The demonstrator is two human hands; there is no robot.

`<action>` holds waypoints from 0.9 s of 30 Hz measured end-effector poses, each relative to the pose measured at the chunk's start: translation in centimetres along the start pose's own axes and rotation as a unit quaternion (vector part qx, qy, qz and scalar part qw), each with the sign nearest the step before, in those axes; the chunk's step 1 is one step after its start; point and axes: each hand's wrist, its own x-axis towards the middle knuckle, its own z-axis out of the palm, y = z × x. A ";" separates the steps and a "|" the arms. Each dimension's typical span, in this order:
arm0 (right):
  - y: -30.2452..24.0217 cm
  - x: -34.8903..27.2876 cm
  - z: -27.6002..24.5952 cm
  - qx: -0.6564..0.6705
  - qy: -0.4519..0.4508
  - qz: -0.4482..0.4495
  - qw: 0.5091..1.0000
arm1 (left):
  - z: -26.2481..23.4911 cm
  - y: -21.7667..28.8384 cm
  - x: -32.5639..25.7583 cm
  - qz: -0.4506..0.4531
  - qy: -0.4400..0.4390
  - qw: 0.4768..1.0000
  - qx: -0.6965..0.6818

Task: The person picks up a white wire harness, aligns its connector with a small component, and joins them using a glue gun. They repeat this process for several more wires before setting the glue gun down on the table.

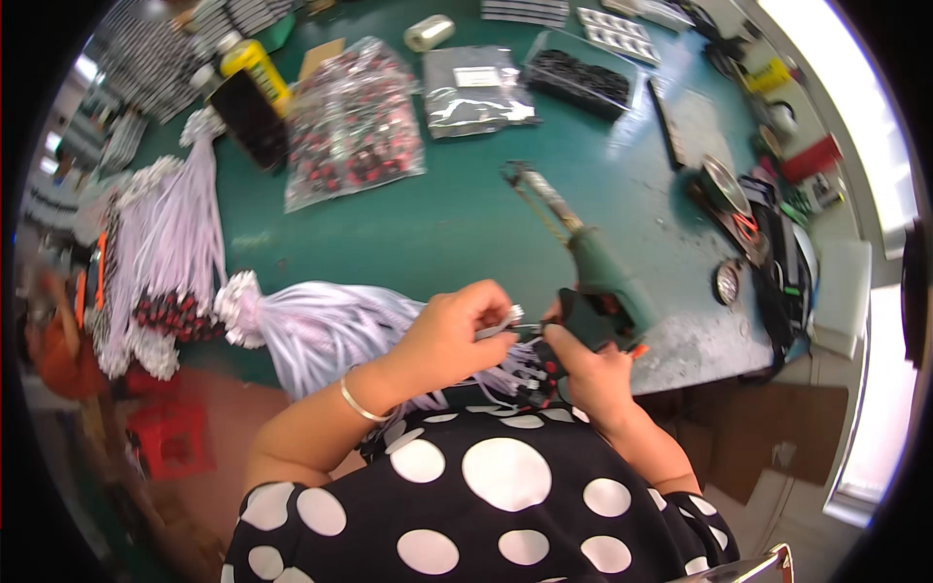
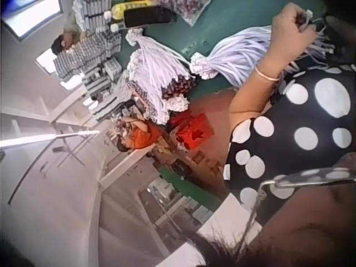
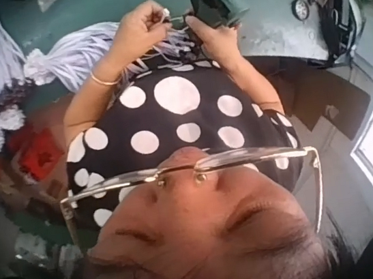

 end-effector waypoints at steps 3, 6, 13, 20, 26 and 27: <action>-1.1 -0.2 0.2 0.011 -0.021 0.032 0.999 | 0.0 0.3 0.0 -0.018 0.016 1.000 0.013; -0.9 -0.3 -0.3 0.008 -0.032 0.033 0.999 | 0.2 0.9 -0.1 -0.094 0.022 0.992 -0.083; 0.0 -0.7 -0.6 0.039 -0.052 0.038 0.997 | 1.0 0.7 0.0 -0.002 0.021 0.999 -0.032; 0.3 -0.7 -0.4 0.017 -0.036 -0.018 0.999 | 0.6 0.4 -0.2 -0.041 0.039 0.994 -0.099; 0.1 -0.7 -0.3 0.017 -0.042 0.000 0.999 | 0.7 0.0 -0.2 -0.045 0.038 0.996 -0.069; 0.0 -0.7 -0.3 0.016 -0.043 0.000 0.999 | 0.7 0.0 -0.2 -0.050 0.043 0.996 -0.057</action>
